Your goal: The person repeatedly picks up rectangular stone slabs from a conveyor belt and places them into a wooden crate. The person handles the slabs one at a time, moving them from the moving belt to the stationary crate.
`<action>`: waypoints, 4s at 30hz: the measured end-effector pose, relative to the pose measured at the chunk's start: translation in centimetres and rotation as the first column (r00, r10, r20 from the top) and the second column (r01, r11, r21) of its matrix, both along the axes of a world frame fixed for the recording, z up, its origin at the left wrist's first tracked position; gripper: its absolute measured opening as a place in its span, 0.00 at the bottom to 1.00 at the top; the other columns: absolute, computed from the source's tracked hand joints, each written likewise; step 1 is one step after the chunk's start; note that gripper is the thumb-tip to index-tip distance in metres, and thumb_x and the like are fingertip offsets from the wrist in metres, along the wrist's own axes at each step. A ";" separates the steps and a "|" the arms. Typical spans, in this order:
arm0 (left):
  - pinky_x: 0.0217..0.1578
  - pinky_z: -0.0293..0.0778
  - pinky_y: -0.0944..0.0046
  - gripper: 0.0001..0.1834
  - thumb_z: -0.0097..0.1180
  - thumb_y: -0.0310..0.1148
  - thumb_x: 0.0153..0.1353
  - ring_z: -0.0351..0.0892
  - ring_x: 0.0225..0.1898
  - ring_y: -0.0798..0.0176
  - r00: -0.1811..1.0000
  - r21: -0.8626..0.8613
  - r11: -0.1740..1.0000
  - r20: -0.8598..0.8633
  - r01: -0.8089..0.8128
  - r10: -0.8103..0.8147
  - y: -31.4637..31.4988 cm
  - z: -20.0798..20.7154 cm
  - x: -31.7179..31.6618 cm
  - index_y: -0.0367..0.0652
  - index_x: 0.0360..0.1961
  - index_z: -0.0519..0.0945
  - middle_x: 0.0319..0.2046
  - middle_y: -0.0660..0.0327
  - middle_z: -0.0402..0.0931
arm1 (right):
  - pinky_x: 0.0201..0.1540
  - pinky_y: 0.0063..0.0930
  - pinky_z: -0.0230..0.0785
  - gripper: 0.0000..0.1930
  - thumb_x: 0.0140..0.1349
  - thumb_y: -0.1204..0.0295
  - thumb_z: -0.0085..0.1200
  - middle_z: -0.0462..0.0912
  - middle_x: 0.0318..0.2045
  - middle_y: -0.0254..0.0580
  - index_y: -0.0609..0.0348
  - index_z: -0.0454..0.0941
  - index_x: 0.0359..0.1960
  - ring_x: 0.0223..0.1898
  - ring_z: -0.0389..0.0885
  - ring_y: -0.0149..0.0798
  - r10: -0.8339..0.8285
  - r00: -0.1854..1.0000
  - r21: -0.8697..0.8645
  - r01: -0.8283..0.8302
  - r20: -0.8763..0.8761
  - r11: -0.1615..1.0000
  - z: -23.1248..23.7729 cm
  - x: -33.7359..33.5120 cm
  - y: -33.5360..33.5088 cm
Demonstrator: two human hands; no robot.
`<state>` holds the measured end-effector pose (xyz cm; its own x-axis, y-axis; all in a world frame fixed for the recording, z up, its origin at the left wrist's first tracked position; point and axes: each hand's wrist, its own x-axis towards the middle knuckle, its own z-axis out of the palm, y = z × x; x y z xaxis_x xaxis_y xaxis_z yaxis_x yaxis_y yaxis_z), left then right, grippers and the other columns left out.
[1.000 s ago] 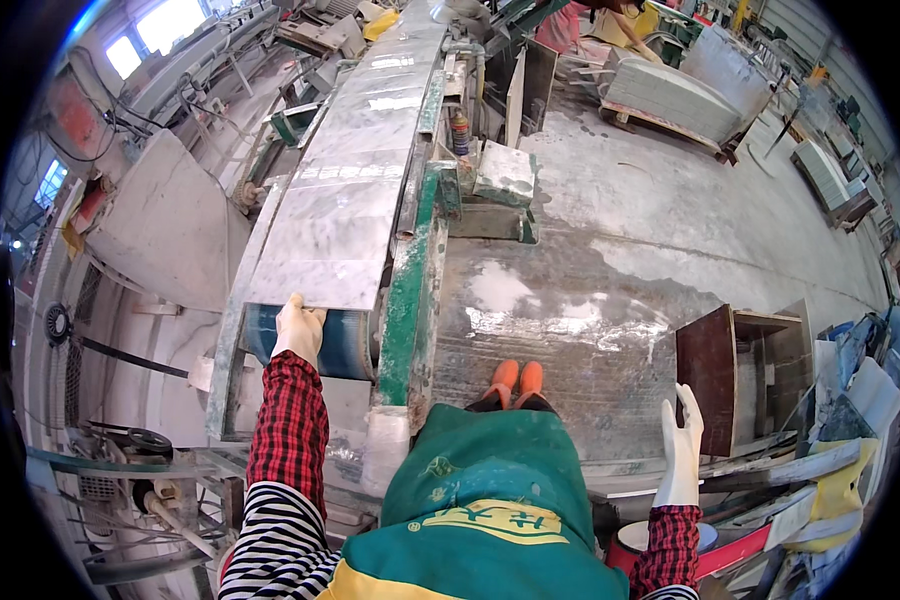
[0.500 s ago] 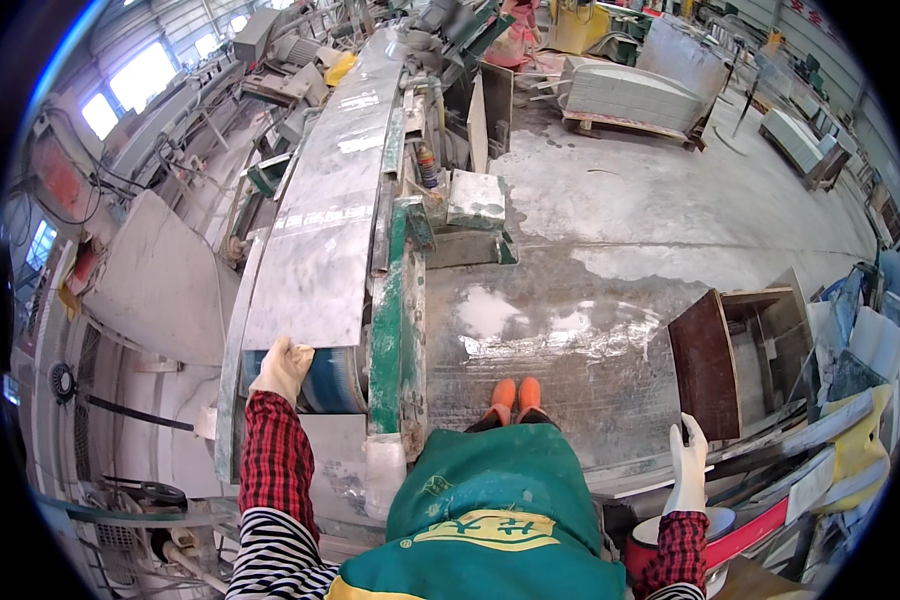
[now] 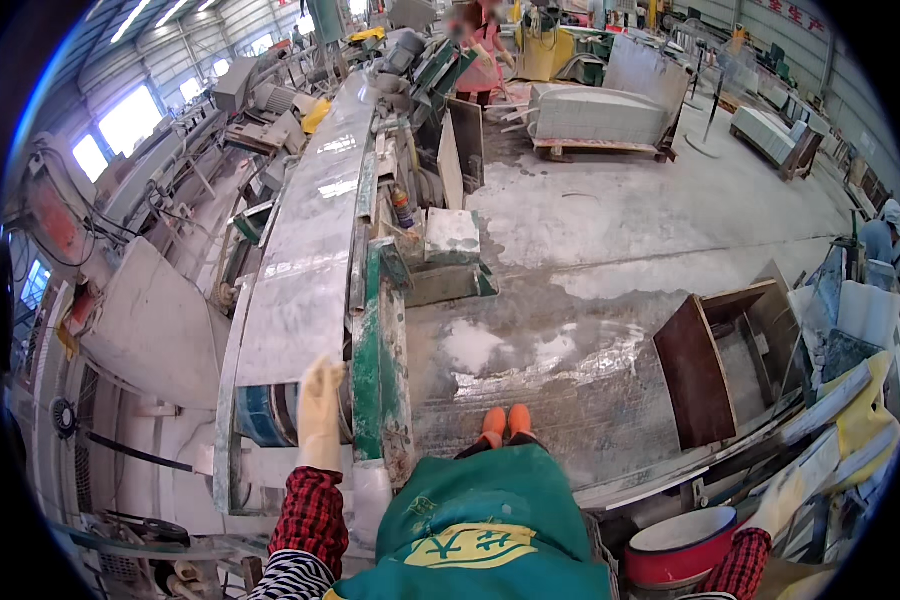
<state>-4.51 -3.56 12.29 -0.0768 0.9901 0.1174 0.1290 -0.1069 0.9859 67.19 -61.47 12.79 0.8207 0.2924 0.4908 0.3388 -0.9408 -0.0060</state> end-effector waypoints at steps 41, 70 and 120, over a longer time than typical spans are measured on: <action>0.57 0.71 0.47 0.18 0.68 0.27 0.49 0.74 0.55 0.41 0.537 0.397 0.755 -0.840 0.522 0.070 -0.8 -0.9 7.2 0.43 0.44 0.84 0.50 0.55 0.82 | 0.72 0.44 0.58 0.21 0.78 0.65 0.44 0.71 0.69 0.58 0.64 0.72 0.66 0.71 0.67 0.56 -0.284 0.955 0.000 0.285 -0.080 0.958 -0.4 -10.9 1.7; 0.59 0.73 0.40 0.15 0.64 0.33 0.63 0.77 0.56 0.30 0.381 0.220 0.779 -0.924 0.587 -0.027 -0.8 -1.2 7.4 0.47 0.51 0.87 0.57 0.29 0.76 | 0.60 0.44 0.66 0.12 0.65 0.67 0.56 0.78 0.50 0.49 0.59 0.77 0.47 0.55 0.76 0.49 -0.198 0.967 0.125 0.179 0.162 0.976 2.0 -15.3 4.0; 0.59 0.72 0.40 0.15 0.63 0.36 0.64 0.76 0.56 0.30 0.358 0.182 0.781 -0.932 0.597 -0.056 -1.2 -0.1 7.8 0.46 0.50 0.87 0.58 0.30 0.75 | 0.52 0.48 0.70 0.15 0.61 0.71 0.59 0.77 0.52 0.54 0.61 0.77 0.49 0.53 0.77 0.54 -0.144 0.969 0.165 0.111 0.201 0.980 1.9 -20.0 5.4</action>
